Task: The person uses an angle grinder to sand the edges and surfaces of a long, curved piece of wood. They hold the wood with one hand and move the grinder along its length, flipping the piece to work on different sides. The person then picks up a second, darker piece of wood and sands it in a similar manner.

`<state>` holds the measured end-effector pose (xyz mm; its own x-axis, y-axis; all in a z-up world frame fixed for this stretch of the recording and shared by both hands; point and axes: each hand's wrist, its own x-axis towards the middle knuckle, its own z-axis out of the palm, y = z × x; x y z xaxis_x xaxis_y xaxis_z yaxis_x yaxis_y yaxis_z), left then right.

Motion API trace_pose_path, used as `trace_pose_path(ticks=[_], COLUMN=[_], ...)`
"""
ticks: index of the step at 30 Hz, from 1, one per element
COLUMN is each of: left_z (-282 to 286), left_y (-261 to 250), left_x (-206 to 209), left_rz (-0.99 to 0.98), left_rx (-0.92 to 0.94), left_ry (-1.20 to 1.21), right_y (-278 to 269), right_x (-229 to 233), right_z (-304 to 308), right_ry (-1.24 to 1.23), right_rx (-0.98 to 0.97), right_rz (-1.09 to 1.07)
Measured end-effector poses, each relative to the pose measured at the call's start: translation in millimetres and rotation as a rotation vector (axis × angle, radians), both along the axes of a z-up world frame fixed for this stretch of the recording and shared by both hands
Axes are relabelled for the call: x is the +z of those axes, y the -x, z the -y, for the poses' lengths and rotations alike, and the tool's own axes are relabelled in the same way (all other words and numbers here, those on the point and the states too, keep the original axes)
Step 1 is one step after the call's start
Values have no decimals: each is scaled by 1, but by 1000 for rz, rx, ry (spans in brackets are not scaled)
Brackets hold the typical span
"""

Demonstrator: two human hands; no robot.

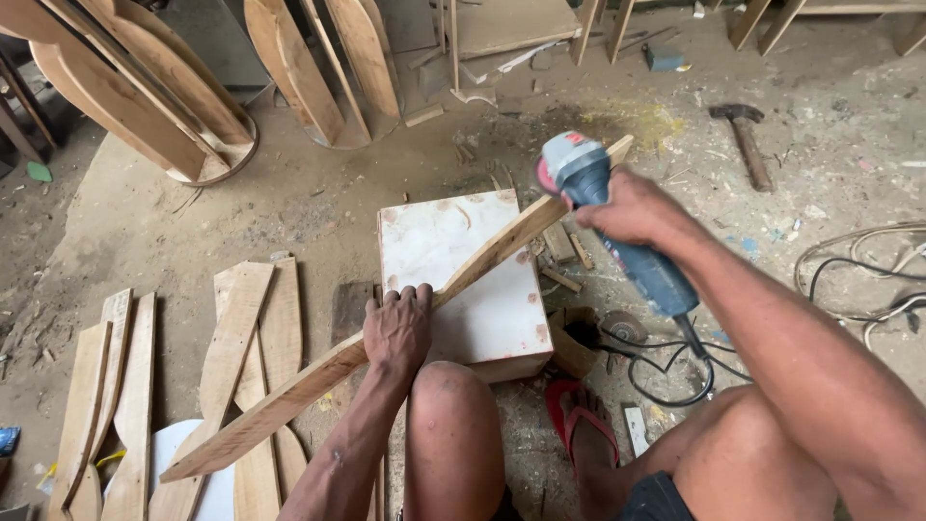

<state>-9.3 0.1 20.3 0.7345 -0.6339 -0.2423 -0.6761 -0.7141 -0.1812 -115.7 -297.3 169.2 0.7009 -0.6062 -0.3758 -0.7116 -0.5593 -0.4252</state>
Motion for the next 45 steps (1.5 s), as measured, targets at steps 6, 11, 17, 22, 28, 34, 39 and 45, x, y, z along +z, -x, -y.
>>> trace_pose_path(ticks=[6, 11, 17, 22, 28, 34, 39, 45], left_z=[-1, 3, 3, -4, 8, 10, 12, 5], left_y=[-2, 3, -12, -61, -88, -76, -65, -32], left_x=[-5, 2, 9, -8, -19, 1, 0, 17], left_rz=[-28, 21, -9, -116, -317, -294, -218, -72], left_rx=[17, 60, 69, 0, 139, 145, 110, 65], left_ry=[6, 53, 125, 86, -15, -9, 9, 49], right_y=[-1, -13, 16, 77, 124, 119, 106, 88], right_x=[3, -6, -39, -87, -39, 5, -20, -36], right_z=[56, 125, 149, 158, 124, 69, 79, 92], right_ry=[55, -20, -133, -671, -977, -1242, -1281, -972], right_rx=[-117, -207, -347, -481, -440, -437, -411, -285], right_rz=[92, 75, 338, 728, 1056, 1406, 1218, 877])
